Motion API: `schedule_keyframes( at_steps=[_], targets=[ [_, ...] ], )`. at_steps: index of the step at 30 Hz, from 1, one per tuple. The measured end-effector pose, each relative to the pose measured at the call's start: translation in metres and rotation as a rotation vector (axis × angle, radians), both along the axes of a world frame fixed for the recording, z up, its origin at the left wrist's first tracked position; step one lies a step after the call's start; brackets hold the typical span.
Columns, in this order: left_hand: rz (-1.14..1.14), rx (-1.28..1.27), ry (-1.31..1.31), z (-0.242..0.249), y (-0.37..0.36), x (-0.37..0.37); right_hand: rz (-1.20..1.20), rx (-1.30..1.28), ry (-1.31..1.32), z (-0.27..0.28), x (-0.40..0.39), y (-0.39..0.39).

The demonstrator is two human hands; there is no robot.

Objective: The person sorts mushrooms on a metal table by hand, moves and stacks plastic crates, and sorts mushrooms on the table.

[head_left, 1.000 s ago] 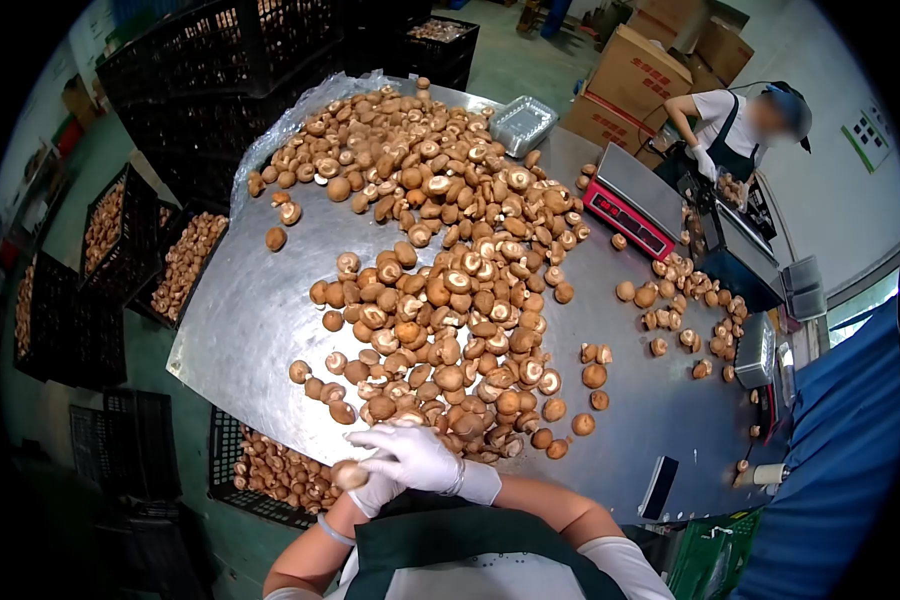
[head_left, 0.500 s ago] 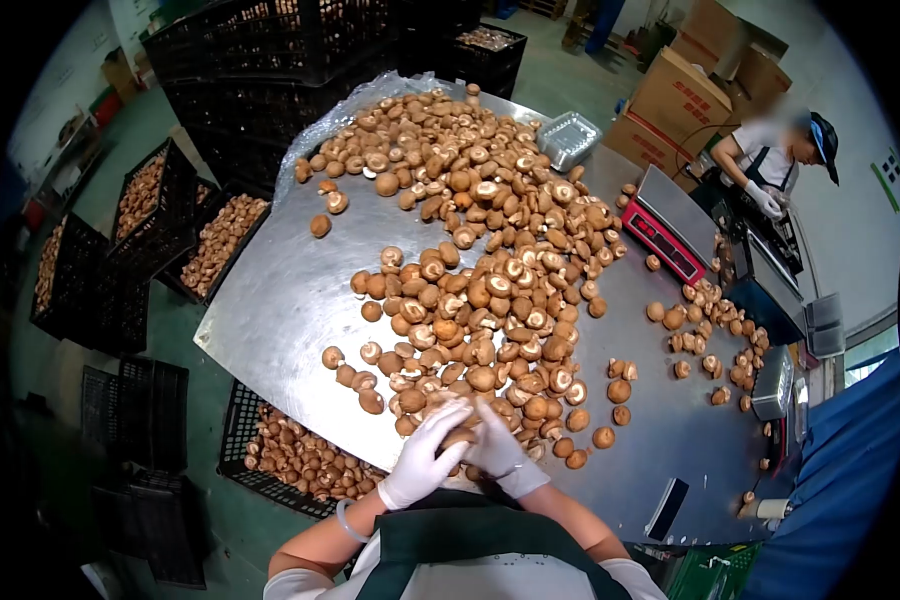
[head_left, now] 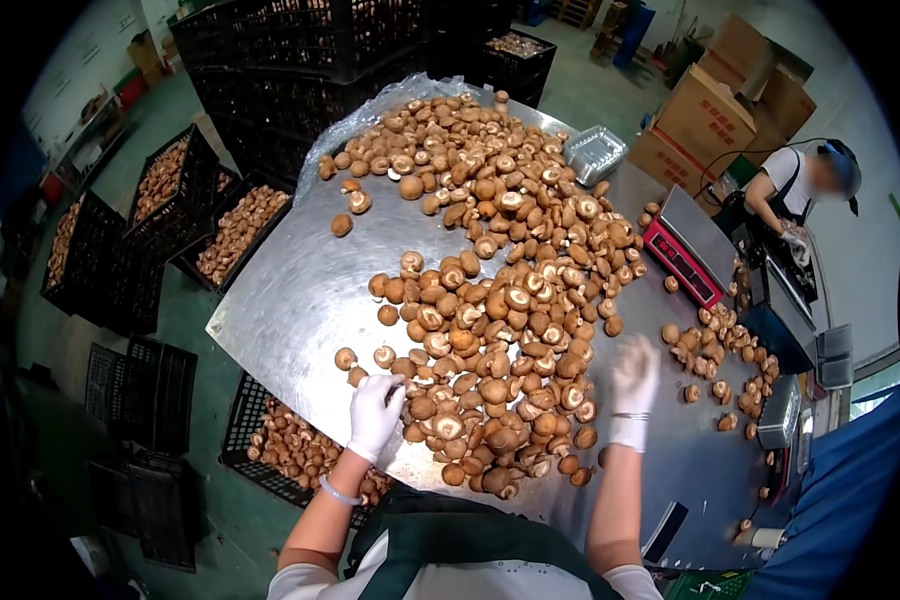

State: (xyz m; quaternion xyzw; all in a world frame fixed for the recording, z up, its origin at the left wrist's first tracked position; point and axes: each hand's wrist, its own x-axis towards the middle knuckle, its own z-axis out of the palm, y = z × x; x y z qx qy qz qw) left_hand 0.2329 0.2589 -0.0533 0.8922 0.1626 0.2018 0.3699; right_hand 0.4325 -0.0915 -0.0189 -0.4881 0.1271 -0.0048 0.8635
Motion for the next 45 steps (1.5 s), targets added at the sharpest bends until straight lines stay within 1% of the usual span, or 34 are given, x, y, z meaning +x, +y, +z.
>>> schedule_keyframes(
  at_steps=[1,2,3,4,5,6,7,9,10,11,12,13,14,15,16,17,18,19,21,23,24,25,27,29,31,32,33,35,37,38,39,41,43,45],
  targets=[
    [-0.004,0.004,0.006,0.001,0.001,0.007,0.2,-0.189,-0.013,0.012,-0.013,0.039],
    [-0.082,0.075,0.015,0.003,0.0,0.015,0.406,-0.268,-0.067,0.023,-0.026,0.079],
    [-0.163,0.148,0.021,0.004,-0.001,0.023,0.621,-0.545,-0.138,-0.004,-0.031,0.101],
    [-0.2,0.23,0.041,-0.006,-0.004,0.028,0.792,-0.877,-0.26,0.024,-0.05,0.133],
    [-0.201,0.279,0.041,-0.013,-0.007,0.034,0.888,-0.958,-0.306,0.015,-0.062,0.159],
    [-0.194,0.278,0.076,-0.013,-0.007,0.037,0.791,-1.221,-0.847,-0.021,-0.061,0.175],
    [-0.185,0.276,0.109,-0.013,-0.007,0.039,0.896,-1.421,-0.835,-0.026,-0.067,0.189],
    [-0.154,0.164,0.015,-0.011,-0.004,0.035,0.858,-1.581,-0.992,-0.044,-0.066,0.2],
    [-0.131,0.102,-0.056,-0.014,0.001,0.03,0.849,-1.585,-0.987,-0.049,-0.066,0.197],
    [-0.133,-0.031,-0.089,-0.003,0.006,0.021,0.813,-1.491,-0.897,-0.047,-0.067,0.196],
    [-0.139,-0.054,-0.077,0.004,0.019,0.01,0.781,-1.396,-0.812,-0.044,-0.069,0.193],
    [-0.162,-0.264,0.082,0.021,0.036,-0.007,0.756,-1.319,-0.777,-0.035,-0.075,0.191],
    [-0.171,-0.64,0.104,0.027,0.051,-0.022,0.905,-1.195,-0.754,-0.024,-0.086,0.191],
    [-0.243,-0.478,0.259,0.022,0.08,-0.041,1.047,-1.063,-0.724,-0.014,-0.096,0.192],
    [-0.236,-0.374,0.367,0.058,0.084,-0.046,1.116,-1.052,-0.919,-0.001,-0.102,0.195],
    [-0.08,0.106,0.526,0.052,0.105,-0.054,1.179,-1.033,-1.119,0.007,-0.103,0.2],
    [0.001,0.145,0.467,0.055,0.106,-0.048,1.031,-1.019,-1.154,0.002,-0.088,0.208],
    [0.078,0.186,0.41,0.059,0.106,-0.041,1.142,-1.205,-0.969,-0.003,-0.062,0.217],
    [0.033,0.21,0.069,0.049,0.096,-0.011,0.871,-1.315,-0.952,0.01,-0.007,0.23],
    [0.012,0.156,0.081,0.039,0.076,0.027,0.732,-1.699,-0.85,-0.004,0.026,0.232],
    [-0.029,0.134,0.096,0.028,0.067,0.049,0.766,-1.801,-0.805,-0.014,0.038,0.229],
    [-0.081,0.237,0.154,0.024,0.057,0.066,0.874,-1.847,-0.77,-0.02,0.042,0.226],
    [-0.077,0.296,0.157,-0.011,0.045,0.1,1.053,-1.815,-0.784,-0.021,0.032,0.22],
    [-0.103,0.269,0.135,-0.032,0.031,0.113,1.006,-1.737,-0.903,-0.026,0.018,0.207],
    [-0.157,0.362,0.118,-0.03,0.022,0.106,1.022,-1.507,-0.804,-0.031,0.01,0.183],
    [-0.222,0.162,0.084,-0.021,0.02,0.099,1.048,-1.542,-0.843,-0.022,0.005,0.172],
    [-0.243,0.219,-0.002,-0.024,0.018,0.091,1.074,-1.576,-0.883,-0.008,-0.002,0.162],
    [-0.389,0.02,0.131,-0.004,0.017,0.071,1.126,-1.675,-0.97,0.007,-0.006,0.145],
    [-0.462,0.115,0.036,-0.005,0.014,0.05,1.301,-1.656,-0.882,0.022,0.0,0.134],
    [-0.511,0.083,0.018,-0.004,0.014,0.044,1.353,-1.532,-0.945,0.017,0.011,0.131],
    [-0.519,0.024,0.022,0.0,0.014,0.039,1.394,-1.418,-0.874,0.023,0.02,0.136],
    [-0.499,-0.279,0.034,0.007,0.02,0.039,1.365,-1.098,-0.598,0.04,0.042,0.155],
    [-0.312,-0.214,-0.072,0.012,0.03,0.055,1.137,-1.106,-0.576,0.024,0.068,0.18],
    [-0.114,-0.096,-0.076,0.009,0.047,0.078,1.004,-1.187,-0.557,0.003,0.094,0.211]
  ],
)
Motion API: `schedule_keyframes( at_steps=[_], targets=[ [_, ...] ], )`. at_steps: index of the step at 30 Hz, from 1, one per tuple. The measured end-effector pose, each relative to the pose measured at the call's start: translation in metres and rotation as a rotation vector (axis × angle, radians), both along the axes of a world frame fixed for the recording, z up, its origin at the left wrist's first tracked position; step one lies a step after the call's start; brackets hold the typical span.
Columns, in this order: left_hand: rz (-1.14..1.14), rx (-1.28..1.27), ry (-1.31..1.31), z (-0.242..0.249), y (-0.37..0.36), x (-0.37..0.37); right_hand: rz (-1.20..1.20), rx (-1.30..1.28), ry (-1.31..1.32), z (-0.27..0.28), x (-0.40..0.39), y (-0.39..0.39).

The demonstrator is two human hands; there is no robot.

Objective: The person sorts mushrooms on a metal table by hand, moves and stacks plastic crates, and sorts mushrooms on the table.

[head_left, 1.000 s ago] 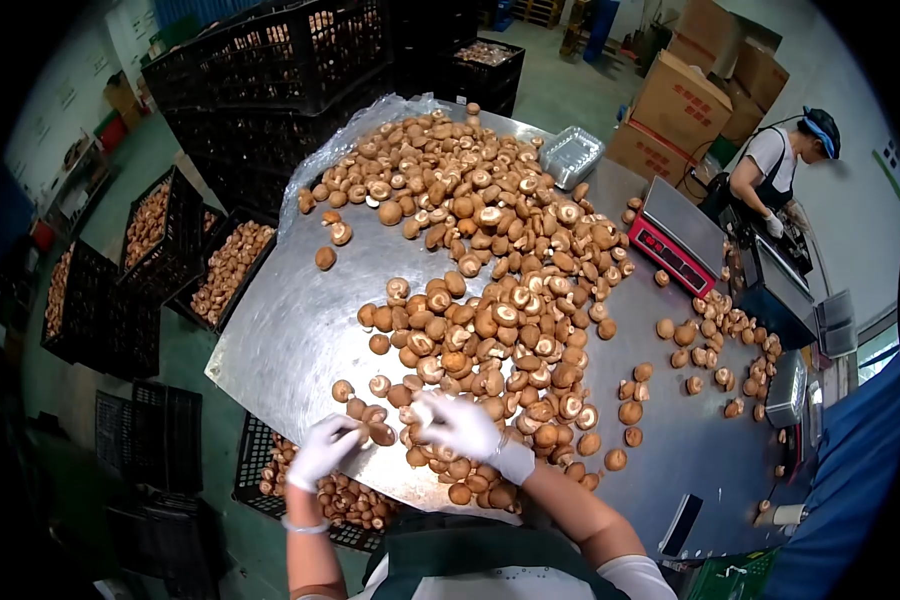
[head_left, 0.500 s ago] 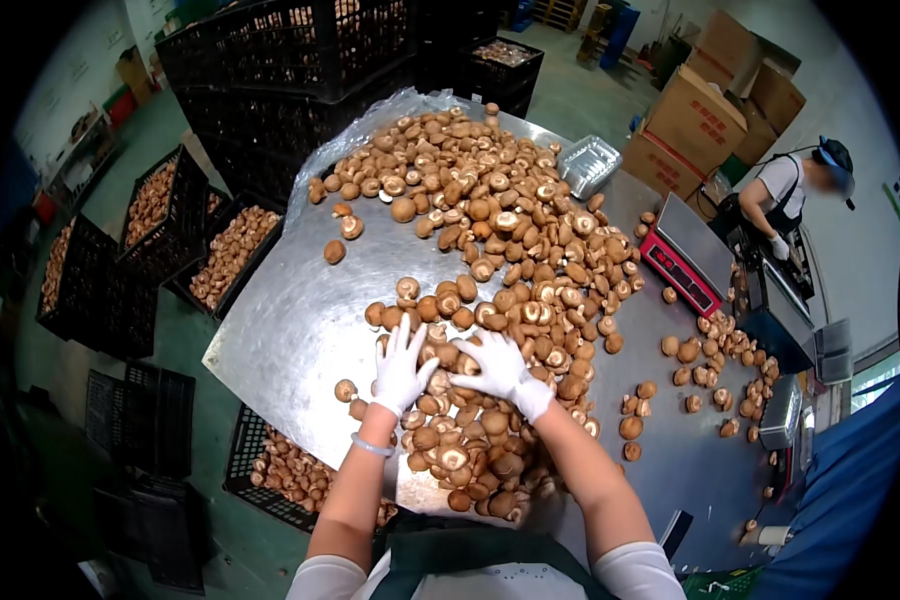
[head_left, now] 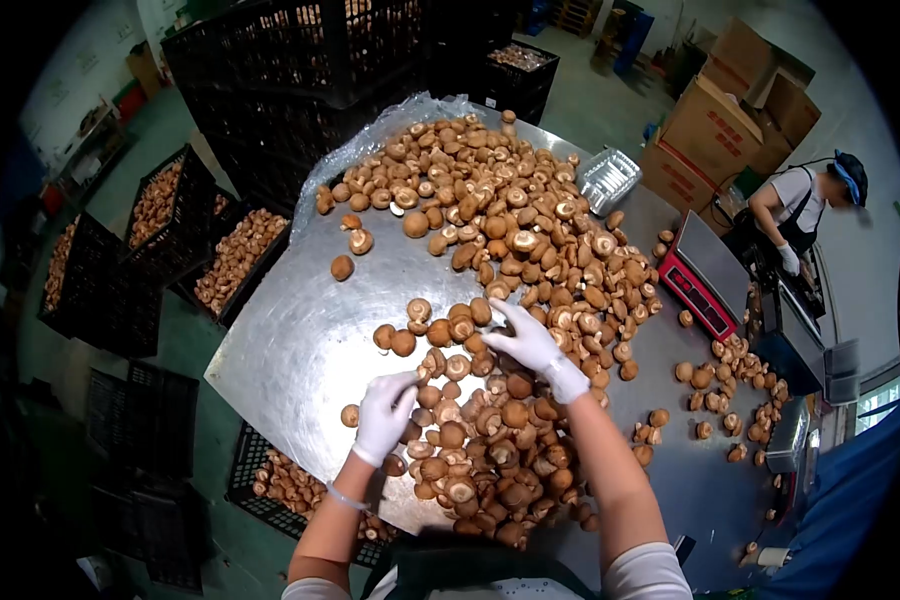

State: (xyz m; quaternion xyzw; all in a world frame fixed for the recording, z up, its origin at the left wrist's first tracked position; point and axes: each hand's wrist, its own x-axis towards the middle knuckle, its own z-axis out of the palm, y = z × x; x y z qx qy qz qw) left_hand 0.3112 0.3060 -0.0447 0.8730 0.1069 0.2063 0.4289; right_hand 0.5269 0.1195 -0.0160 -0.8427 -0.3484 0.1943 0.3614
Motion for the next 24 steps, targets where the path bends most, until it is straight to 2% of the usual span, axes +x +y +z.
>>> schedule_keyframes(
  at_steps=[2,3,4,6,7,8,10,12,14,16,18,19,20,22,23,24],
  targets=[
    [0.167,0.068,-0.096,-0.014,0.018,0.032,-0.071,-0.117,-0.258,-0.041,0.02,0.029],
    [0.176,0.161,-0.076,-0.022,0.027,0.044,-0.088,-0.19,-0.189,-0.044,0.022,0.04],
    [0.189,0.238,0.012,-0.033,0.035,0.053,-0.076,-0.182,-0.219,-0.073,0.021,0.049],
    [0.176,0.302,0.094,-0.036,0.04,0.065,0.002,-0.438,-0.353,-0.049,-0.011,0.065],
    [0.095,0.146,0.134,-0.051,0.047,0.065,0.043,-0.4,-0.329,-0.054,-0.018,0.068],
    [0.061,0.228,0.125,-0.059,0.049,0.062,0.085,-0.365,-0.305,-0.058,-0.024,0.068],
    [0.081,0.109,0.232,-0.035,0.048,0.052,0.159,-0.267,-0.299,-0.056,-0.036,0.055],
    [0.09,0.138,0.109,-0.041,0.051,0.037,0.299,-0.215,-0.318,-0.058,-0.044,0.04],
    [0.057,0.1,0.126,-0.042,0.061,0.026,0.416,-0.205,-0.39,-0.049,-0.052,0.029],
    [0.15,-0.227,0.169,-0.038,0.07,0.025,0.499,-0.121,-0.312,-0.039,-0.044,0.031],
    [0.217,-0.082,0.07,-0.039,0.085,0.03,0.397,-0.075,0.049,-0.019,-0.02,0.043],
    [0.245,-0.003,0.052,-0.039,0.094,0.034,0.291,0.033,0.012,-0.02,-0.003,0.052],
    [0.298,-0.052,0.054,-0.055,0.107,0.038,0.206,0.043,-0.001,-0.007,0.01,0.062],
    [0.385,0.103,-0.025,-0.073,0.131,0.048,0.046,0.055,-0.098,-0.012,0.041,0.081],
    [0.439,0.22,0.006,-0.067,0.139,0.053,0.031,0.064,-0.154,-0.015,0.053,0.091],
    [0.443,0.226,0.002,-0.069,0.148,0.059,0.015,0.071,-0.208,-0.018,0.064,0.099]
  ],
)
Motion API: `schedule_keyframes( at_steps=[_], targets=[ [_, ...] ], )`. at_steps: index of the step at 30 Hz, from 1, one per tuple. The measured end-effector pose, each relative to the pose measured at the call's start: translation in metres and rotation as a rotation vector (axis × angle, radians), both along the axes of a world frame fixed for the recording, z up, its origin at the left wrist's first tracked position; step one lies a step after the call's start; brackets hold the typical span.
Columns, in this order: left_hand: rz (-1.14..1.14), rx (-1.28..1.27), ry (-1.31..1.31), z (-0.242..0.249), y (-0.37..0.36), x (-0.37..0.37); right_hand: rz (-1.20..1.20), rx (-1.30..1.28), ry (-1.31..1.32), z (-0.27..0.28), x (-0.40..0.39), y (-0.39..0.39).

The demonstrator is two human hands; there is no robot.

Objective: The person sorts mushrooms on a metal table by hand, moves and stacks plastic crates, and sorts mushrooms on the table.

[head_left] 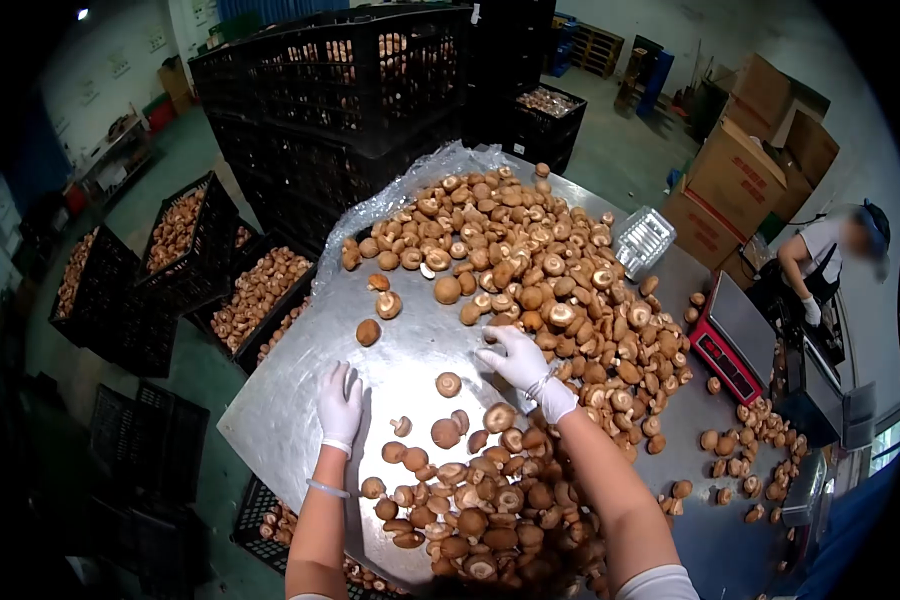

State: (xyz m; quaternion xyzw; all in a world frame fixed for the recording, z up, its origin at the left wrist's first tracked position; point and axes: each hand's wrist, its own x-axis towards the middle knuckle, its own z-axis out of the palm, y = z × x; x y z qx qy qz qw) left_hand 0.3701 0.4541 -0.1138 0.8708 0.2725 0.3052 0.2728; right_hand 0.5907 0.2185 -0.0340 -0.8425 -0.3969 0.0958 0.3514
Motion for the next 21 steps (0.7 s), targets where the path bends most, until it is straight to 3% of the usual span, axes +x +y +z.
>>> schedule_keyframes(
  at_steps=[3,6,10,11,14,15,16,20,21],
  targets=[
    [0.163,-0.008,0.008,-0.016,0.023,0.012,-0.033,-0.044,-0.095,-0.006,0.02,0.027],
    [0.075,0.085,-0.003,-0.017,0.021,0.01,-0.022,-0.092,-0.013,-0.002,0.035,0.06],
    [0.119,-0.207,-0.182,-0.007,0.016,0.011,-0.033,-0.133,-0.302,-0.018,0.044,0.114],
    [0.102,-0.071,-0.09,-0.009,0.019,0.009,-0.016,-0.227,-0.335,-0.024,0.046,0.124],
    [0.101,-0.145,-0.121,-0.008,0.018,0.01,0.066,-0.439,-0.48,-0.06,0.06,0.136],
    [0.09,-0.148,-0.158,-0.014,0.019,0.01,0.051,-0.216,-0.507,-0.07,0.066,0.136],
    [0.084,-0.147,-0.185,-0.021,0.021,0.009,0.051,-0.218,-0.593,-0.077,0.075,0.137],
    [0.106,-0.191,-0.215,-0.019,0.024,0.013,-0.085,-0.024,-0.358,-0.044,0.062,0.127],
    [0.113,-0.186,-0.197,-0.015,0.025,0.013,-0.047,0.04,-0.118,-0.039,0.056,0.117]
  ],
)
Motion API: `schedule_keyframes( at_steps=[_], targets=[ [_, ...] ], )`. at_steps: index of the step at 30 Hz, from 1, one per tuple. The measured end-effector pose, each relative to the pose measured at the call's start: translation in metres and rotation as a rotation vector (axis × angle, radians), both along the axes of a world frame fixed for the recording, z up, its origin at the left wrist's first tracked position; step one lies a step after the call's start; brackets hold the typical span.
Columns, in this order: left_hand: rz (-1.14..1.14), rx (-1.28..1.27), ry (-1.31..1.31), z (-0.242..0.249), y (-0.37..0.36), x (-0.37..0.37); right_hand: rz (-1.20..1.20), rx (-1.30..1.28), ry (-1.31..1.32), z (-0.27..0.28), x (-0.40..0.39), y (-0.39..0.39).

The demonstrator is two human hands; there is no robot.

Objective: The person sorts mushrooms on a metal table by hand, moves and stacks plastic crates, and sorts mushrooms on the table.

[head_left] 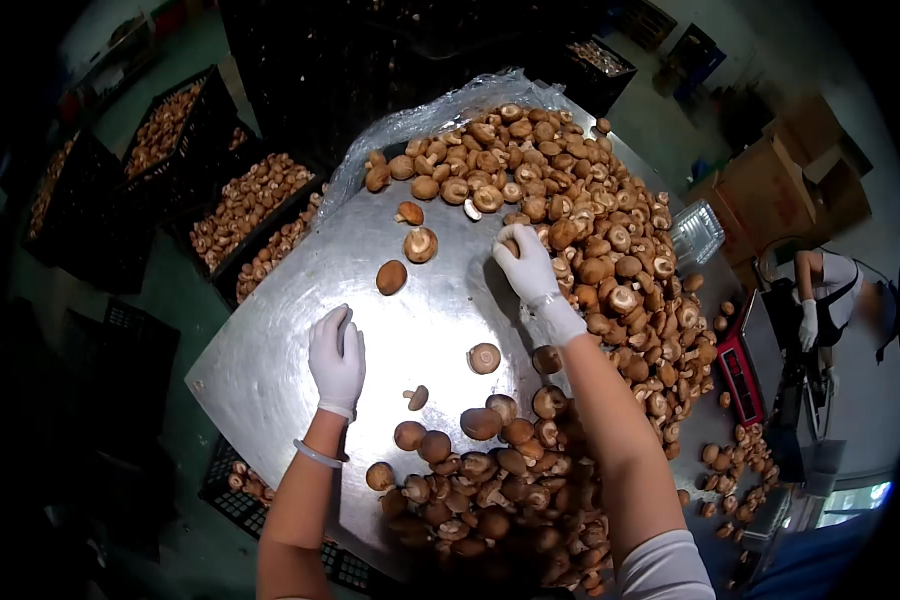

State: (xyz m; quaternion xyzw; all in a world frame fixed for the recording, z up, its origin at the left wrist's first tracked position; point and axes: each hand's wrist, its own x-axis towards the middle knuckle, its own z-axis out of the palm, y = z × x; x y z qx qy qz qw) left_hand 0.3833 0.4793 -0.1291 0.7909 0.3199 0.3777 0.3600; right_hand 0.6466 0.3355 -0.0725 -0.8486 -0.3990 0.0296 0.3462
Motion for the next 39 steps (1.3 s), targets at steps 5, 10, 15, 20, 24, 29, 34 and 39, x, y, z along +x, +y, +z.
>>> schedule_keyframes(
  at_steps=[5,10,15,20,24,29,34,39],
  targets=[
    [0.021,0.03,0.054,0.002,-0.004,-0.002,0.303,-0.194,0.111,0.039,-0.057,-0.038],
    [0.028,0.003,0.048,0.003,-0.005,-0.001,0.447,-0.663,-0.252,0.013,-0.099,-0.065],
    [0.038,-0.003,0.029,-0.001,-0.005,0.0,0.144,-0.117,0.358,0.086,-0.054,-0.1],
    [0.044,0.017,0.032,0.003,-0.007,0.001,0.037,-0.296,-0.228,0.095,-0.051,-0.145],
    [0.04,0.043,0.026,0.002,-0.007,0.001,-0.006,-0.798,-0.385,0.032,-0.08,-0.134],
    [0.035,0.048,0.029,0.006,-0.009,0.0,-0.039,-0.459,-0.198,0.015,-0.078,-0.146],
    [0.019,-0.006,0.041,-0.002,-0.003,-0.001,-0.256,0.353,1.003,0.056,-0.119,-0.193],
    [-0.022,-0.042,-0.011,-0.011,0.005,-0.003,-0.625,0.834,1.121,0.082,-0.15,-0.344]
  ],
)
